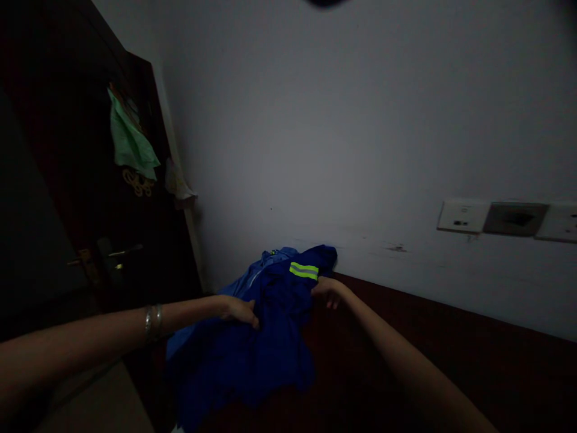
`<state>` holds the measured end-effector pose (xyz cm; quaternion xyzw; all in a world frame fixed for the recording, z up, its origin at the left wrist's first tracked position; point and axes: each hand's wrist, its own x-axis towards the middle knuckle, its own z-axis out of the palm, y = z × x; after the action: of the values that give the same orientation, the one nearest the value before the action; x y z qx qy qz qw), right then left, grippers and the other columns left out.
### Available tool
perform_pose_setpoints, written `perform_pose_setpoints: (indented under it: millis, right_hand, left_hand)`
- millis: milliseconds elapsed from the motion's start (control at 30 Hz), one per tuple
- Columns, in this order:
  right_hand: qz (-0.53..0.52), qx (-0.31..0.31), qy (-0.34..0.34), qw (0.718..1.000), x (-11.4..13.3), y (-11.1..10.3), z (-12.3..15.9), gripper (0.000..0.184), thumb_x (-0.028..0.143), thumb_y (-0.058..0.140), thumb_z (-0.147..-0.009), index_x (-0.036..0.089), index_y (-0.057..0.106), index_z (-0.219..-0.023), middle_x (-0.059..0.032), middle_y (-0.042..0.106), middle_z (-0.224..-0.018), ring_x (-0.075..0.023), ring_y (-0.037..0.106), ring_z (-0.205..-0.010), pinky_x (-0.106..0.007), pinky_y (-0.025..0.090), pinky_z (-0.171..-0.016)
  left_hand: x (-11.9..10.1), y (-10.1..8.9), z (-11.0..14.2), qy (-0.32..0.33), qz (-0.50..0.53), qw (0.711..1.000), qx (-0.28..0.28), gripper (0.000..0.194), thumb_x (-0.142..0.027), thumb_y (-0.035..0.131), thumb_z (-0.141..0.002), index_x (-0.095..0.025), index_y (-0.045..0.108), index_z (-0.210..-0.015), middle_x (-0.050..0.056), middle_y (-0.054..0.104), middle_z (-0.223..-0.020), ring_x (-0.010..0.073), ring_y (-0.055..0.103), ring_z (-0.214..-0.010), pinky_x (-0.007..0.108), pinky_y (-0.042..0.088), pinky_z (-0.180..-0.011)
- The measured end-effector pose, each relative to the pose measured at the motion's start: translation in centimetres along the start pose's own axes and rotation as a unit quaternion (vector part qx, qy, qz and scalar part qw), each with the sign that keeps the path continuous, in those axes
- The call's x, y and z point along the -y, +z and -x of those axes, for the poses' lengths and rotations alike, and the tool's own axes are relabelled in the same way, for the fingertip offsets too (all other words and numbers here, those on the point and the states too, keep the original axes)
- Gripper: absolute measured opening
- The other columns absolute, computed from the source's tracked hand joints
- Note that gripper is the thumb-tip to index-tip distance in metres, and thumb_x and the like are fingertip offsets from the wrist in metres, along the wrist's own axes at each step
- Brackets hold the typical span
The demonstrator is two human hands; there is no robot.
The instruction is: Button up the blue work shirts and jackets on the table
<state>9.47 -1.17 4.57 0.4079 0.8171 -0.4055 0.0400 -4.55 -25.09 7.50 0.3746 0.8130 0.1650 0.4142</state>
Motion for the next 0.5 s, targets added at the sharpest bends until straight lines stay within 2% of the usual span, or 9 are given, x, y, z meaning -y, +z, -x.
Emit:
perform_pose_setpoints:
  millis: [67, 233, 333, 433, 500]
  right_hand:
    - [0.028, 0.021, 0.004, 0.999, -1.2, -0.2, -0.5, 0.019, 0.02, 0.062, -0.063, 0.012, 0.055, -0.08, -0.0061, 0.057, -0.06, -0.0251, 0.061, -0.048, -0.04, 0.049, -0.039]
    - [0.052, 0.075, -0.023, 0.996, -3.1, -0.5, -0.9, 0.018, 0.026, 0.06, -0.068, 0.015, 0.056, -0.082, -0.0016, 0.056, -0.062, -0.0161, 0.059, -0.046, -0.035, 0.052, -0.042]
    - [0.055, 0.116, -0.033, 0.991, -4.5, -0.2, -0.3, 0.019, 0.028, 0.06, -0.068, 0.016, 0.059, -0.083, -0.0014, 0.057, -0.063, -0.0142, 0.058, -0.045, -0.036, 0.052, -0.043]
    - [0.05, 0.13, -0.047, 0.989, -6.0, -0.2, 0.6, 0.019, 0.029, 0.061, -0.069, 0.016, 0.06, -0.083, -0.0006, 0.058, -0.063, -0.0122, 0.058, -0.045, -0.034, 0.053, -0.044]
    - [0.039, 0.119, -0.063, 0.99, -7.3, -0.5, 1.3, 0.018, 0.028, 0.059, -0.07, 0.017, 0.06, -0.084, -0.0003, 0.059, -0.066, -0.0101, 0.058, -0.046, -0.029, 0.053, -0.045]
  left_hand:
    - [-0.1, 0.7, 0.0, -0.061, -0.071, 0.996, 0.005, 0.09, -0.03, 0.065, -0.052, -0.017, 0.028, -0.132, 0.017, 0.038, -0.135, 0.0292, 0.048, -0.114, 0.034, 0.051, -0.075]
    - [-2.5, 0.5, 0.8, -0.058, -0.212, 0.976, 0.005, 0.084, -0.033, 0.055, -0.065, -0.009, 0.018, -0.137, 0.019, 0.041, -0.132, 0.0276, 0.051, -0.11, 0.033, 0.049, -0.081]
    - [-3.8, 1.2, 1.0, -0.045, -0.349, 0.935, -0.053, 0.088, -0.03, 0.053, -0.069, -0.002, 0.008, -0.139, 0.025, 0.035, -0.134, 0.0318, 0.043, -0.118, 0.037, 0.041, -0.092]
    - [-4.9, 2.3, 0.7, -0.016, -0.432, 0.892, -0.129, 0.088, -0.025, 0.052, -0.07, -0.006, 0.003, -0.14, 0.029, 0.017, -0.14, 0.0386, 0.041, -0.118, 0.045, 0.036, -0.094]
    - [-5.5, 3.2, 0.4, 0.011, -0.454, 0.879, -0.145, 0.088, -0.021, 0.052, -0.069, -0.009, 0.003, -0.141, 0.029, 0.011, -0.141, 0.0397, 0.043, -0.115, 0.047, 0.037, -0.092]
